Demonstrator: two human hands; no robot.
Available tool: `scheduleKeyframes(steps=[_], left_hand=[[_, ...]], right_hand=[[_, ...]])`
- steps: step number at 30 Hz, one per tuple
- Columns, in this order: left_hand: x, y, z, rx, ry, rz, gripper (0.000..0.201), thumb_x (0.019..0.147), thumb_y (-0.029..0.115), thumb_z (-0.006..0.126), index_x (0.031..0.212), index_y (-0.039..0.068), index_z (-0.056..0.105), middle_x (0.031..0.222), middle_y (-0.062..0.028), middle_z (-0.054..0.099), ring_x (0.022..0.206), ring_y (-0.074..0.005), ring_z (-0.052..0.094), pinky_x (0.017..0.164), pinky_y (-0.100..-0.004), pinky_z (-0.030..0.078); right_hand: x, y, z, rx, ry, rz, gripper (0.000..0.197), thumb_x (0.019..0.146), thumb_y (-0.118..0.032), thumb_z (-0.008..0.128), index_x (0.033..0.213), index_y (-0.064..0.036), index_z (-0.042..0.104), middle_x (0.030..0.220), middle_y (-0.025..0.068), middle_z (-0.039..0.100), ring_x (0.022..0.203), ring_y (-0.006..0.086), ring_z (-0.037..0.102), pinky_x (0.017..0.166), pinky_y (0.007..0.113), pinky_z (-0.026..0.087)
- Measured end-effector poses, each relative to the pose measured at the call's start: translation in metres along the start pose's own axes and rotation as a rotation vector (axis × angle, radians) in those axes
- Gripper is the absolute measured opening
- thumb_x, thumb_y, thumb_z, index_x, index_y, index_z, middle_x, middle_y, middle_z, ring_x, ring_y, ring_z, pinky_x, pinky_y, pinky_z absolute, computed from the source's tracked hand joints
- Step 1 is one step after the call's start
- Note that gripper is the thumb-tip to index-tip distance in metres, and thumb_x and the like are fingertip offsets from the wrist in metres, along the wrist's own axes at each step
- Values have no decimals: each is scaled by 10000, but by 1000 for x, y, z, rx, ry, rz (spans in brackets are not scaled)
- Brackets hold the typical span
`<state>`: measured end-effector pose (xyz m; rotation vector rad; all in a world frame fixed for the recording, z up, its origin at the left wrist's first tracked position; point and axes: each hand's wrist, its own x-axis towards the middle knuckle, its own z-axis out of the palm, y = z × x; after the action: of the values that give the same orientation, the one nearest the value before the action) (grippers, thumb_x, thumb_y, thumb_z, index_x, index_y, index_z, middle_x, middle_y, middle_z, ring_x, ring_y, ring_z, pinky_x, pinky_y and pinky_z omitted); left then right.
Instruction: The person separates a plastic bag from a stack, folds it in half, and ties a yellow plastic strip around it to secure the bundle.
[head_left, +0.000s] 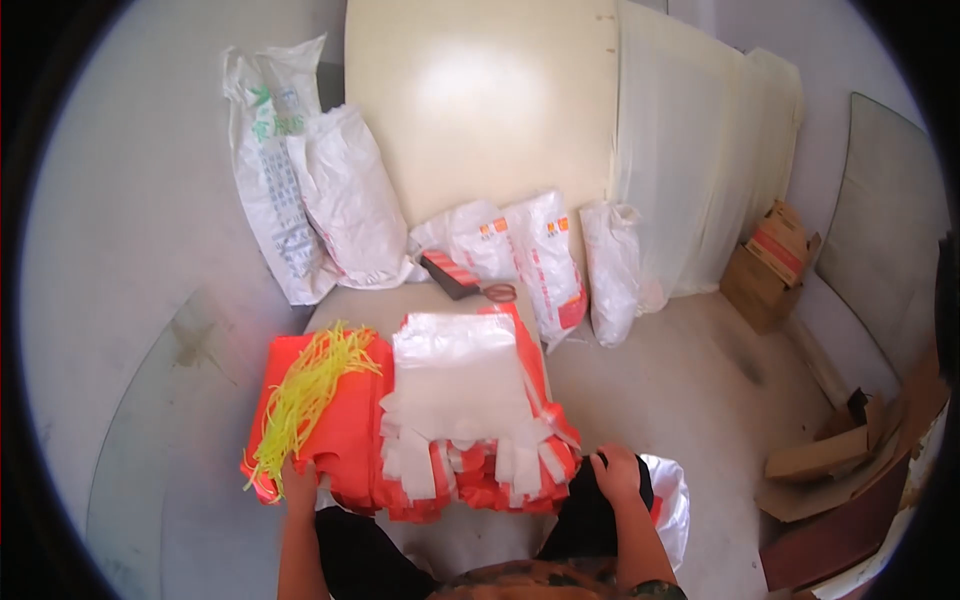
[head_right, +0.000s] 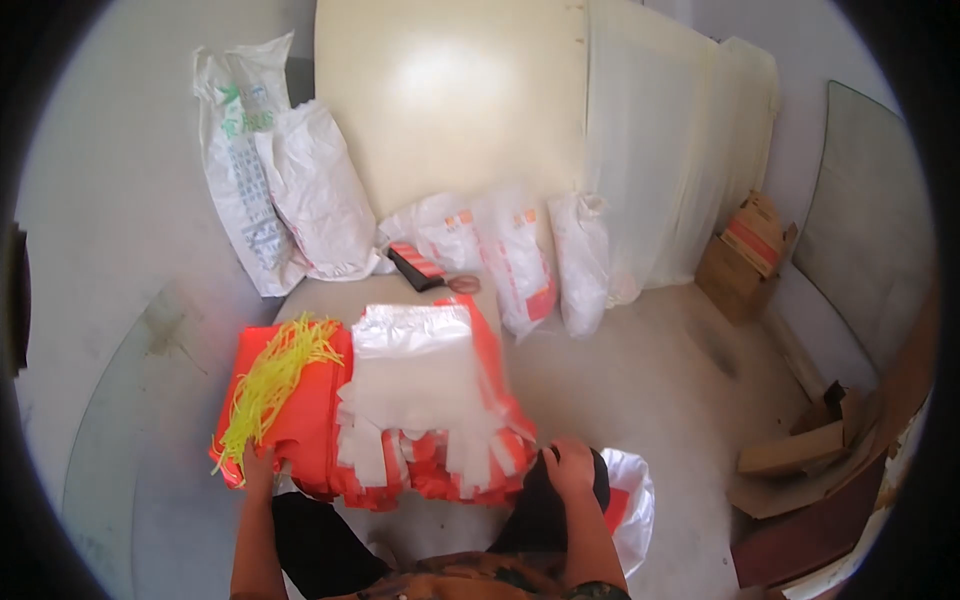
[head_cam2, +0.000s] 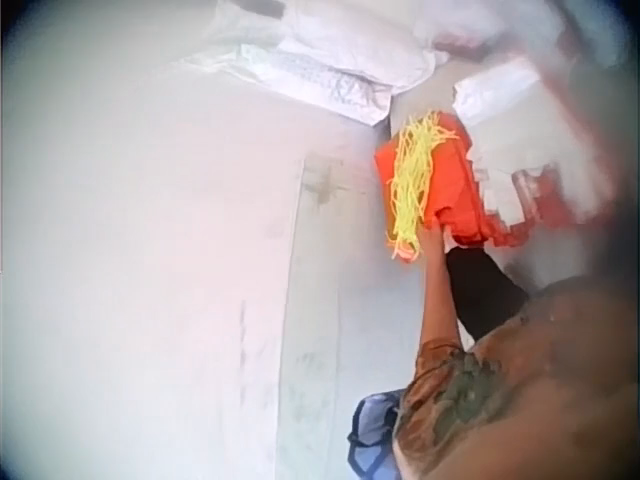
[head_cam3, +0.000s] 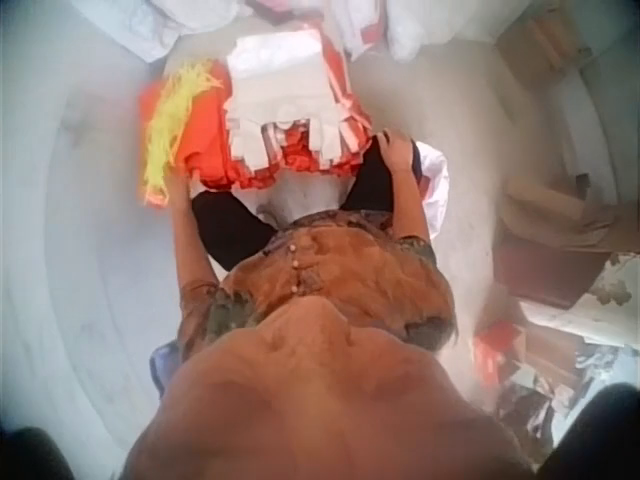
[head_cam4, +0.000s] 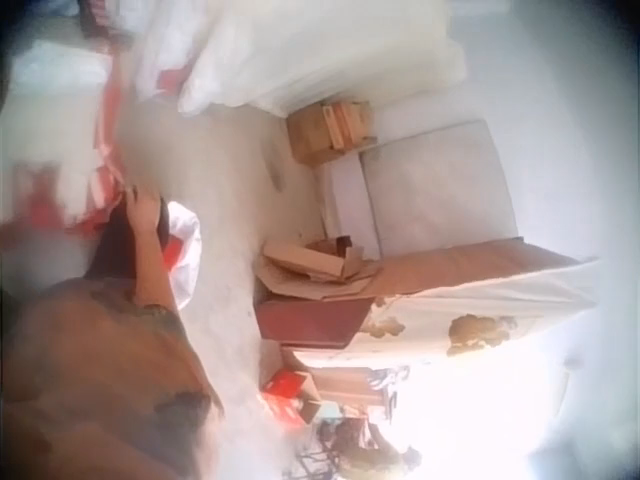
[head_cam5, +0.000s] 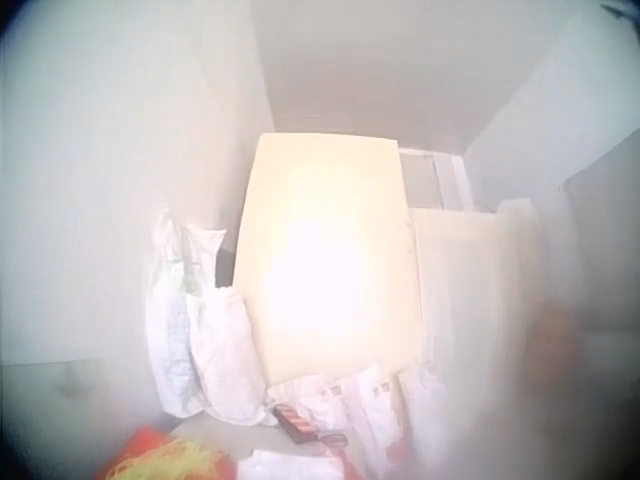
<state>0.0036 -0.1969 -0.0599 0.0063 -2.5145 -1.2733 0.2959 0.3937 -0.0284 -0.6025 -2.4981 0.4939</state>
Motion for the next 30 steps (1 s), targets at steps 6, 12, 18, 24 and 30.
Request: scheduleKeyframes(steps=[6, 12, 18, 24, 30], left_hand=[[-71, 28, -2, 282, 205, 181, 692, 855, 135, 757, 1455, -42, 460, 1488, -331, 419, 1384, -514, 408, 1184, -533, 344], [-65, 21, 8, 289, 217, 73, 698, 848, 134, 769, 1448, -38, 458, 1485, -303, 436, 1383, -490, 422, 1170, -519, 368], [-60, 18, 18, 349, 254, 190, 564, 836, 202, 770, 1316, -26, 581, 1363, -292, 550, 1267, -486, 520, 1091, -517, 432], [-62, -4, 24, 384, 245, 375, 297, 772, 191, 781, 1020, 41, 715, 1090, -197, 664, 1038, -423, 623, 907, -516, 512], [-62, 15, 23, 397, 220, 368, 225, 718, 198, 813, 890, 71, 742, 981, -138, 695, 956, -373, 662, 844, -484, 544]], right_hand=[[-4, 6, -8, 19, 78, -56, 265, 902, -294, 710, 976, -40, 735, 1004, 161, 732, 977, 392, 680, 907, 481, 531], [-8, 7, -11, 45, 42, -30, 273, 880, -309, 733, 975, -54, 752, 1009, 171, 740, 985, 390, 684, 911, 477, 530], [-7, 5, -10, 57, 4, -49, 271, 866, -312, 743, 967, -61, 761, 981, 162, 748, 971, 389, 690, 916, 475, 531], [-1, 4, -6, 22, -63, -77, 261, 857, -310, 744, 970, -75, 763, 982, 158, 748, 961, 384, 690, 909, 474, 532], [8, -15, -11, 69, -57, -98, 214, 849, -287, 725, 913, -86, 755, 887, 170, 723, 892, 399, 685, 828, 503, 527]])
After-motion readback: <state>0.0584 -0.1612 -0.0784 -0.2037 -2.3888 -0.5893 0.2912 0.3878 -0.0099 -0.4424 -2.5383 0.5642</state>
